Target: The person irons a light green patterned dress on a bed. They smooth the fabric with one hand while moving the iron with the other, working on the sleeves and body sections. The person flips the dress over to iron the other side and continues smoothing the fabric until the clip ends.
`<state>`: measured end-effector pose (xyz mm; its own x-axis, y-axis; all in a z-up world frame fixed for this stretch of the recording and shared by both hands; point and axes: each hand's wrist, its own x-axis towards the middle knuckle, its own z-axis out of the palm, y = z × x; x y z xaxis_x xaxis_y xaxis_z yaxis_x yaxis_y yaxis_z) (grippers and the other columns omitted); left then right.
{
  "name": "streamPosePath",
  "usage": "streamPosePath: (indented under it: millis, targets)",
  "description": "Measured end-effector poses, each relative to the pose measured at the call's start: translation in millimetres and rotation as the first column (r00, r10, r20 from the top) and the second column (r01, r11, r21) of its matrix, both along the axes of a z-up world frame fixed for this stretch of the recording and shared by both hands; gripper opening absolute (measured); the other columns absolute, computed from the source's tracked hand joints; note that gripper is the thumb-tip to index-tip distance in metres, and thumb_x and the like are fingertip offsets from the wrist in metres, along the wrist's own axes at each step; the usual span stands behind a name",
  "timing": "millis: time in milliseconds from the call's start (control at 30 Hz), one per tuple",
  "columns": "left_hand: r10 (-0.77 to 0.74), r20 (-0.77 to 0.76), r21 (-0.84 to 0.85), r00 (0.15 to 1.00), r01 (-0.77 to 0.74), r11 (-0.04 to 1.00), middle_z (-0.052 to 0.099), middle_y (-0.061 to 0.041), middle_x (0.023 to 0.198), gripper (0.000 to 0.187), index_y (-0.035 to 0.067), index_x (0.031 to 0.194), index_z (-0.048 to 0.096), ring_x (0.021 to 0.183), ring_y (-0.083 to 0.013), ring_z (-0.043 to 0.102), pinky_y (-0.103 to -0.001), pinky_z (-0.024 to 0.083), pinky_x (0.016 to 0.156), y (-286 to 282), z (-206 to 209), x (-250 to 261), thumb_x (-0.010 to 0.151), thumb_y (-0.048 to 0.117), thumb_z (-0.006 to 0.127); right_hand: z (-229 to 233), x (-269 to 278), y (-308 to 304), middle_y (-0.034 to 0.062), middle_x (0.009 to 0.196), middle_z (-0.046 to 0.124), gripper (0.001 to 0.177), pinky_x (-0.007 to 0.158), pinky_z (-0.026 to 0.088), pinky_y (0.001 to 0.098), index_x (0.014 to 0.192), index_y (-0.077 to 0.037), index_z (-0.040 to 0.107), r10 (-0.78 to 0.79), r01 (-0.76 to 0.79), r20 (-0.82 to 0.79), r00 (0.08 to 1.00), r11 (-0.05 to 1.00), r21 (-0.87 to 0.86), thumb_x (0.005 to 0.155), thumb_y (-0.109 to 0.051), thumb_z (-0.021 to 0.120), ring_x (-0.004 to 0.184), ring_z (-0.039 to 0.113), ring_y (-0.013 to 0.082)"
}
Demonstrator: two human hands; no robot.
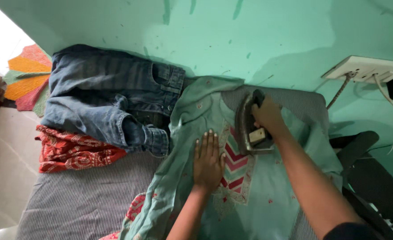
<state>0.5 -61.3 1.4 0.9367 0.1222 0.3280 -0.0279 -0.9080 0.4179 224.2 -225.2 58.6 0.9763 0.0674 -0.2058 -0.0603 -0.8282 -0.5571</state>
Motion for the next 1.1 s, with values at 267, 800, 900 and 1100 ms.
streamPosePath:
  millis: [267,800,900,1100]
  targets:
    - [-0.002,0.006,0.007,1.0,0.002,1.0,0.039,-0.019,0.161,0.065,-0.003,0.152,0.041,0.152,-0.0308,0.031,-0.05,0.015,0.126,1,-1,-1,0.101,0.036,0.047,37,-121,-11,0.0247,0.073,0.071,0.04,0.048,0.055,0.0433,0.124,0.004,0.046,-0.133,0.139,-0.126,0.983,0.99,0.037,0.095,-0.021,0.061,0.052,0.069,0.0309]
    - [-0.011,-0.005,-0.03,1.0,0.011,0.999,0.038,-0.02,0.161,0.066,-0.004,0.152,0.041,0.153,-0.0306,0.03,-0.05,0.014,0.126,4,12,-2,0.099,0.034,0.051,-4,-8,-67,0.0226,0.076,0.07,0.041,0.055,0.057,0.042,0.12,0.013,0.05,-0.252,0.248,0.035,0.967,0.964,0.093,0.097,-0.02,0.059,0.061,0.072,0.0302]
    - [-0.004,-0.006,-0.043,1.0,0.003,0.999,0.039,-0.019,0.161,0.066,-0.004,0.152,0.041,0.153,-0.0307,0.031,-0.05,0.014,0.127,2,8,-3,0.099,0.035,0.05,-16,29,-73,0.0224,0.078,0.071,0.046,0.06,0.057,0.042,0.11,0.02,0.063,-0.196,0.195,-0.041,0.98,0.98,-0.027,0.105,-0.026,0.058,0.065,0.073,0.0293]
    - [-0.005,0.011,-0.007,1.0,0.006,1.0,0.04,-0.019,0.16,0.065,-0.003,0.152,0.042,0.152,-0.031,0.031,-0.05,0.015,0.127,2,0,-1,0.1,0.034,0.05,10,-47,-62,0.0247,0.078,0.07,0.044,0.054,0.056,0.0431,0.125,0.009,0.048,-0.157,0.153,-0.053,0.986,0.986,-0.07,0.094,-0.02,0.062,0.058,0.071,0.0313]
